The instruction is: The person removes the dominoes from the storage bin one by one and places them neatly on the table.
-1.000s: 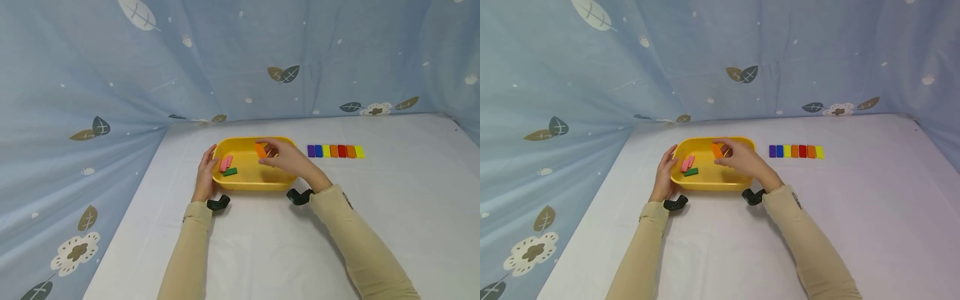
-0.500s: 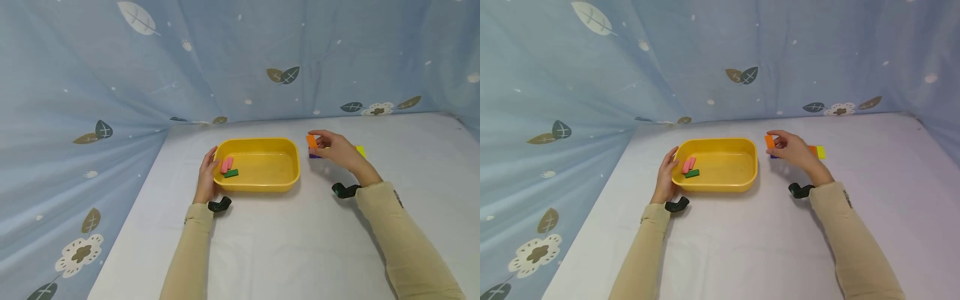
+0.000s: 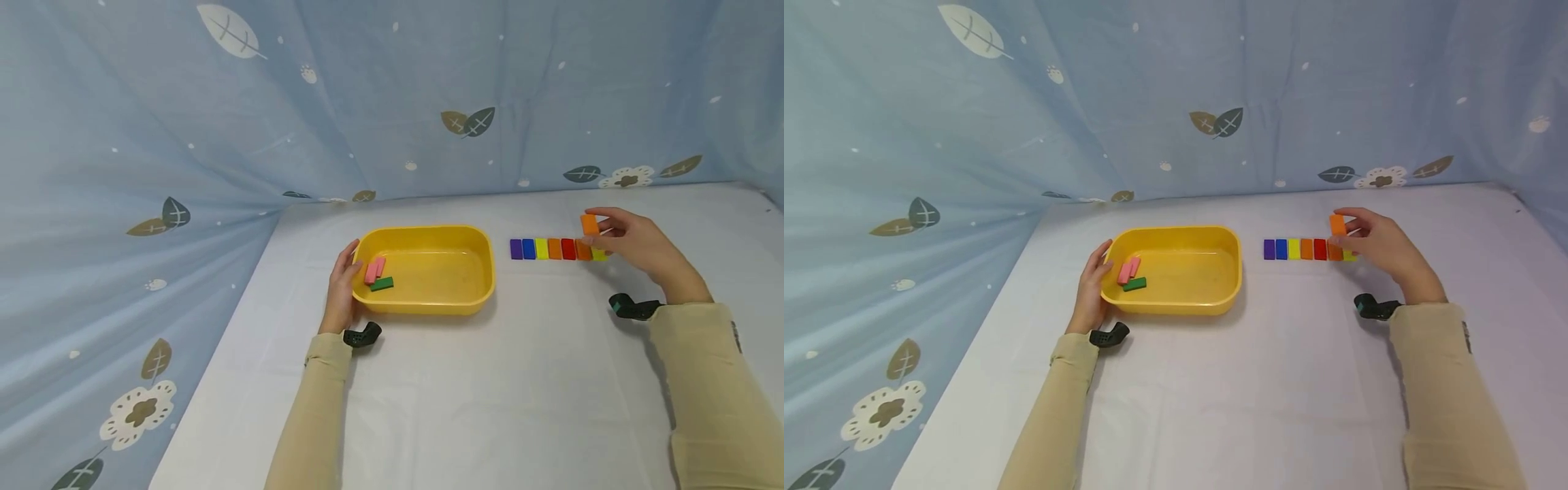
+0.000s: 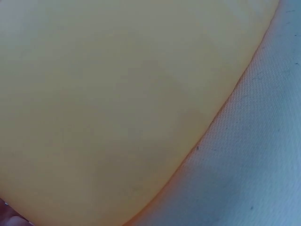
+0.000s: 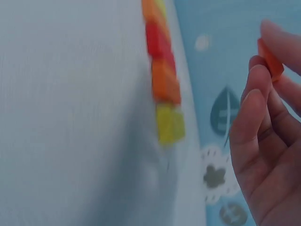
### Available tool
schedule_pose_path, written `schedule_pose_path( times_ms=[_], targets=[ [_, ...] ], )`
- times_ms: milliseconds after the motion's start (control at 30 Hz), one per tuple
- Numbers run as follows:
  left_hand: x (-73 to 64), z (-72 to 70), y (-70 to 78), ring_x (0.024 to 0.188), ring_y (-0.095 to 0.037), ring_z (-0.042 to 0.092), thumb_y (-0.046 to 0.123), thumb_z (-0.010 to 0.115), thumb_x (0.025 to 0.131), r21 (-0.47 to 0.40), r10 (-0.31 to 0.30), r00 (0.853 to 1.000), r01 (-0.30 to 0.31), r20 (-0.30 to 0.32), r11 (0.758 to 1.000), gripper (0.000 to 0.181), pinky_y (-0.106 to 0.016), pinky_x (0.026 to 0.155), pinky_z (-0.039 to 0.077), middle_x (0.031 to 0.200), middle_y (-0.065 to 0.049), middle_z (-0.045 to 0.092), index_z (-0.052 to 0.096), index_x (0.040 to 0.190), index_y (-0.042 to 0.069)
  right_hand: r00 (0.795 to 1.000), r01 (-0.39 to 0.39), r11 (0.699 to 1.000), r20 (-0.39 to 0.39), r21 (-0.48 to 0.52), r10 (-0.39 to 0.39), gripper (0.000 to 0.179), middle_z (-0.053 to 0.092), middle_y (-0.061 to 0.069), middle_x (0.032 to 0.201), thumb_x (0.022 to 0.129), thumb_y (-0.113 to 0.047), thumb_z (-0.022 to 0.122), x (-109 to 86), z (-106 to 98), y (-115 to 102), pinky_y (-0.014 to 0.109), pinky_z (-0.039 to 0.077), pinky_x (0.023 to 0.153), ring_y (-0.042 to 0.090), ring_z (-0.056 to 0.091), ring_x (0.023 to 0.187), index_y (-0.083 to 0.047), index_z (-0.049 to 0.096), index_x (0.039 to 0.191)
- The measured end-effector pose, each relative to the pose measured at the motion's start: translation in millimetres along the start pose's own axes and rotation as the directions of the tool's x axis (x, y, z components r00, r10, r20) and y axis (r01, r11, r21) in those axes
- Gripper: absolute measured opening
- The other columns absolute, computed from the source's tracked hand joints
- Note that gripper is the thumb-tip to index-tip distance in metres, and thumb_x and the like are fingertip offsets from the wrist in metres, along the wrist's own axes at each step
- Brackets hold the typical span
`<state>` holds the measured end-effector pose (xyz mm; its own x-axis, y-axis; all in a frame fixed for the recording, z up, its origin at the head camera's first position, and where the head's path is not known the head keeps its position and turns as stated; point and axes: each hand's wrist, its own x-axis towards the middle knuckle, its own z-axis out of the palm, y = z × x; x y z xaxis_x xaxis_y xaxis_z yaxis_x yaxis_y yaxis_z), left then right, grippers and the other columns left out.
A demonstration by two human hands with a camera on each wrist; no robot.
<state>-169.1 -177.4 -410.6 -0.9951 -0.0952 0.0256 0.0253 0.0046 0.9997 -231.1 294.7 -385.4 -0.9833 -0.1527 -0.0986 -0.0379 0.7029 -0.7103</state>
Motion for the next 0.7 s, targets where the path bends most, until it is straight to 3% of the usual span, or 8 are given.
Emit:
schedule_pose_path(
  times_ms=[200,467,700],
  targets=[
    [9.7,-5.4,-16.7,0.126,-0.011,0.032,0.023,0.039,0.094,-0.022,0.012,1.0,-0.012,-0.002,1.0,0.044,-0.03,0.101,0.03,0.14,0.008,0.03,0.034,0.138,0.025,1.0,-0.022,1.0,0.011,0.005,0.022,0.073,0.041,0.022,0.119,0.083,-0.047,0.054,-0.4,-9.9,23.8,0.032,0.045,0.067,0.03,0.053,0.079,-0.013,0.025,0.141],
    [10.9,-5.7,-19.1,0.123,-0.01,0.035,0.025,0.041,0.093,-0.028,0.023,1.0,-0.024,-0.019,0.999,0.04,-0.03,0.101,0.031,0.137,0.011,0.034,0.039,0.132,0.033,0.988,-0.131,0.99,0.074,-0.05,0.135,0.084,0.035,0.027,0.121,0.078,-0.055,0.056,1.2,-10.6,43.9,0.025,0.044,0.06,0.036,0.042,0.094,-0.006,0.025,0.139],
    [11.6,-5.0,-19.4,0.122,-0.012,0.036,0.021,0.041,0.094,-0.058,0.037,0.999,-0.038,-0.02,0.998,0.041,-0.031,0.101,0.031,0.135,0.009,0.037,0.039,0.134,0.027,0.978,-0.165,0.98,0.113,-0.112,0.177,0.085,0.032,0.031,0.122,0.076,-0.058,0.056,3.6,-11.1,52.7,0.044,0.044,0.072,0.042,0.034,0.1,-0.003,0.03,0.136]
  ],
)
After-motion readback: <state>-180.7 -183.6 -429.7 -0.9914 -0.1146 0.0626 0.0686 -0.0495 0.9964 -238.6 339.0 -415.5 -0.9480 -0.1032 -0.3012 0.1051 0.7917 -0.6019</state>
